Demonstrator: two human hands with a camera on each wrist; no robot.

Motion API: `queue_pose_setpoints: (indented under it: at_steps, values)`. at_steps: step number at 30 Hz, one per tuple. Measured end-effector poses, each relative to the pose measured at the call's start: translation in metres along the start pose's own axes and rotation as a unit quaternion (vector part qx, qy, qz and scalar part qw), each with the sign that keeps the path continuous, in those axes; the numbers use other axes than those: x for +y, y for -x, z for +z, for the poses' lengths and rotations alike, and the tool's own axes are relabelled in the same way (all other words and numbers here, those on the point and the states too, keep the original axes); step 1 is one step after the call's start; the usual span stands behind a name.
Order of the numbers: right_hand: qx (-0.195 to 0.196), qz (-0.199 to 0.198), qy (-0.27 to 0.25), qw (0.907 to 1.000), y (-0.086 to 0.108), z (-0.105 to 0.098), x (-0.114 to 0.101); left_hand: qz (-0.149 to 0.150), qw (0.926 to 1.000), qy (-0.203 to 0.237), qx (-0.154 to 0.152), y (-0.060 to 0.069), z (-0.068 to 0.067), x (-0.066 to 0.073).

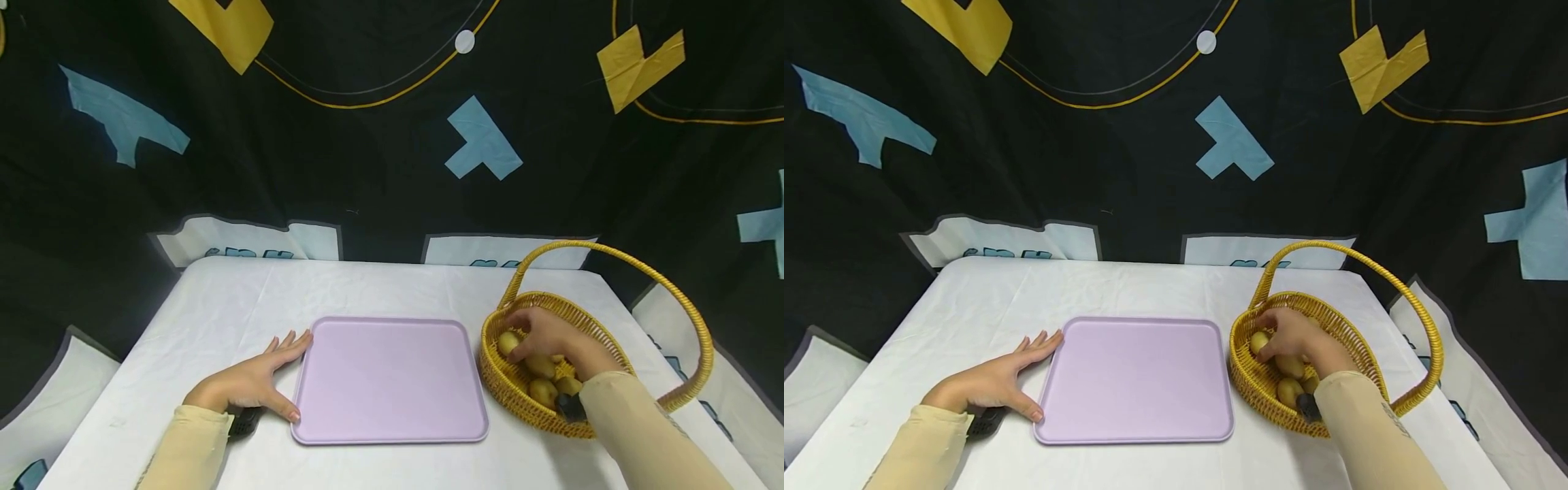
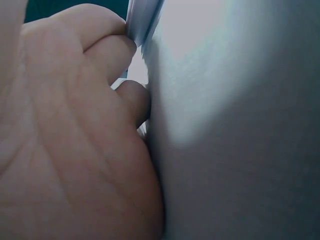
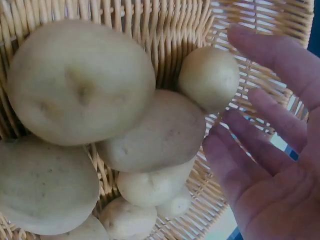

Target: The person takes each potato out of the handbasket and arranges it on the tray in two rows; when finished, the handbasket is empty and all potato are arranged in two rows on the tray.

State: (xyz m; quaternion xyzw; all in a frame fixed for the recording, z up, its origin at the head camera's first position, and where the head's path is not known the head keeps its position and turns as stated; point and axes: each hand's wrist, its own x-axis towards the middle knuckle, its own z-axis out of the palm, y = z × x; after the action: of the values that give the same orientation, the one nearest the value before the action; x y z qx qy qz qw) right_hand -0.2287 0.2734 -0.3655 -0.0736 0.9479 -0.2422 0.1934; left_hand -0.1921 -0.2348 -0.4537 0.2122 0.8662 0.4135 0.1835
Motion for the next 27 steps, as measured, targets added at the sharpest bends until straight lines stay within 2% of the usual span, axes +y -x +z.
queue_pose_setpoints:
  at_steps: [12,27]
  values:
    - [-0.001,0.013,0.014,0.9998,-0.010,0.002,0.001,-0.015,0.9997,-0.019,-0.003,0.001,0.003,-0.001]
    - [0.001,0.022,0.061,0.9979,-0.017,0.004,-0.003,-0.010,0.9997,-0.020,0.000,0.000,0.003,-0.003]
